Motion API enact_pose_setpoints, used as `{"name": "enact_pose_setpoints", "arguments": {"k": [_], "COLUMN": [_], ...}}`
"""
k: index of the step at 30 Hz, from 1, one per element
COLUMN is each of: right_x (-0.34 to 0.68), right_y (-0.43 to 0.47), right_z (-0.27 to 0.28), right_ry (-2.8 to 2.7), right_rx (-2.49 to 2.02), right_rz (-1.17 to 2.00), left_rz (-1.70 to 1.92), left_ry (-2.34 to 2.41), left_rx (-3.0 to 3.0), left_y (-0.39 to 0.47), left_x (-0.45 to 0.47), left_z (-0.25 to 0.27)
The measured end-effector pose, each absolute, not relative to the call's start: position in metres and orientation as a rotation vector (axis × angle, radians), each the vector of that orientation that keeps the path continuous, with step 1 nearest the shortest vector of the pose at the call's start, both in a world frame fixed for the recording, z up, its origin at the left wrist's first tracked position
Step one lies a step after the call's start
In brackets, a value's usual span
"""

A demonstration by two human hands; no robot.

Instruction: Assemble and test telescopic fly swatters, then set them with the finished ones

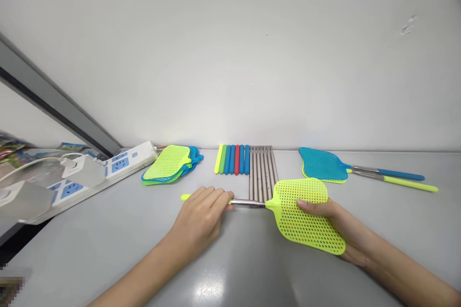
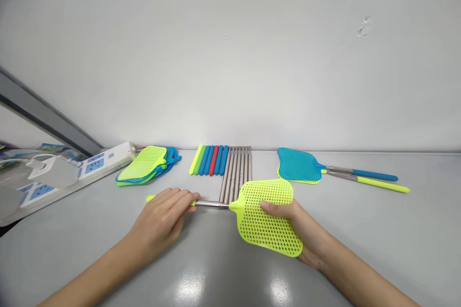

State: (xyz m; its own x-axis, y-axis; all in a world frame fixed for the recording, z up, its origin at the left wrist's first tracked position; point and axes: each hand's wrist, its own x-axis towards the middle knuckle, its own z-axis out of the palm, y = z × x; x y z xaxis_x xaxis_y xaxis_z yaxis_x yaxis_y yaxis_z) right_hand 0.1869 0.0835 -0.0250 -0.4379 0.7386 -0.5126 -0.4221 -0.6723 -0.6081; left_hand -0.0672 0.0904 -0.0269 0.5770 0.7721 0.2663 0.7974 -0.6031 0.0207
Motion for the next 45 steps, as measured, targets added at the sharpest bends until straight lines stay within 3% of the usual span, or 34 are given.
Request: {"name": "enact_pose_setpoints", "arguments": {"k": [9,16,22,45], "right_x": [0.199,0.223,0.232,0.243], "right_y": [0.091,0.11,0.116,0.121], "right_z": [-0.024,-0.026,-0.029,-0.035], "right_ry": [-0.519,-0.486,-0.498,-0.413], "right_rx": [-1.005,-1.115,-1.103,-1.09], "right_rz": [2.165,2.092,2.106,2.102], "left_rz": [-0.478,-0.834,-0.774,-1.177], "left_ry": [-1.573,-1.846,-2.112,-2.244], "left_rx": [-2.752,-2.616,-2.661,-2.846], "left_y": [0.089,0.095,0.094,0.09], "left_x": [-0.082,-0.089,-0.084,-0.083], "left_z": [-0.028,-0.037,-0.036,-0.039]}}
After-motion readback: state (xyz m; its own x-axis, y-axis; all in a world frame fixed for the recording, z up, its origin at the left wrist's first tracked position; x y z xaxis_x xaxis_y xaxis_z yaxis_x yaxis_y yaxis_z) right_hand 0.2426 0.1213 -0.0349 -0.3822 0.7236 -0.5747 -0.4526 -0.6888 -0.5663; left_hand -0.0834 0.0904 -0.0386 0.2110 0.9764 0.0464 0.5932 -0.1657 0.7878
